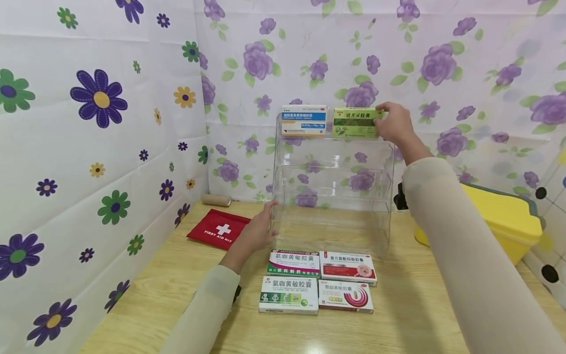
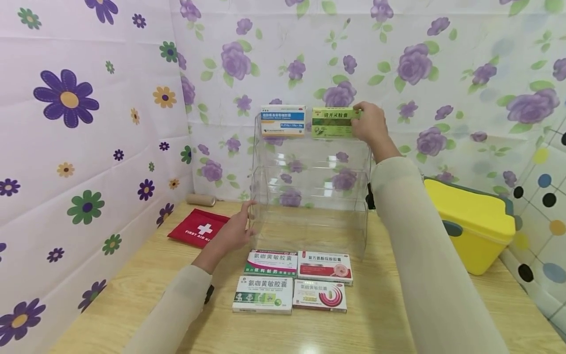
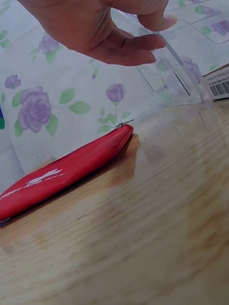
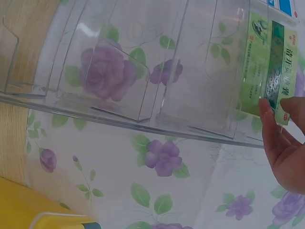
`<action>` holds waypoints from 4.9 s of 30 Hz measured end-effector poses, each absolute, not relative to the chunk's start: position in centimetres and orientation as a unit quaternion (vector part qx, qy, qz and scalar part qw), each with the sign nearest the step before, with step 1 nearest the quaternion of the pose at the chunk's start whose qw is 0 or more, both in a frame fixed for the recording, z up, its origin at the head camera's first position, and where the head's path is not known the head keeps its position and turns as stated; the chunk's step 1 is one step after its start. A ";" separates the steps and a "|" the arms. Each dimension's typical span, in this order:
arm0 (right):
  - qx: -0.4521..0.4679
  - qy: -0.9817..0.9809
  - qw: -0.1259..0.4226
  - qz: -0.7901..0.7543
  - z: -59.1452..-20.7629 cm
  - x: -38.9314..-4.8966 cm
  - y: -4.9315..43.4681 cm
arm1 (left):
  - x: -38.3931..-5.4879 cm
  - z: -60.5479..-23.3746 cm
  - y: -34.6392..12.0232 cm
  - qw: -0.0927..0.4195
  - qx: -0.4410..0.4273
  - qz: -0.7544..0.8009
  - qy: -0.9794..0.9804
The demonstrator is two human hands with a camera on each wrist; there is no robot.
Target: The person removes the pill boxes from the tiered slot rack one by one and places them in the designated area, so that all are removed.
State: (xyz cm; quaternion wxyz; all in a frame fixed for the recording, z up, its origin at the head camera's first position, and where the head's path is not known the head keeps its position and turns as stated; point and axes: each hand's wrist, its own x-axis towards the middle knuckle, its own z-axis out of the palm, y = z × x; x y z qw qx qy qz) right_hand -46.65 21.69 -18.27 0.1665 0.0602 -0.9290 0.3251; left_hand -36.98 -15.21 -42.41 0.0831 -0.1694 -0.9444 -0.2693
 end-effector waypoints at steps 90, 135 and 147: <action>0.144 -0.755 0.461 0.443 -21.3 -42.0 24.4 | -36.9 -42.7 -14.6 0.080 -0.148 -0.261 -0.951; 0.212 -0.775 0.421 0.421 -31.3 -35.0 25.9 | -36.6 -42.4 -14.3 0.065 -0.143 -0.279 -0.948; 0.229 -0.796 0.392 0.401 -33.9 -34.6 27.7 | -37.1 -42.3 -14.4 0.085 -0.148 -0.286 -0.943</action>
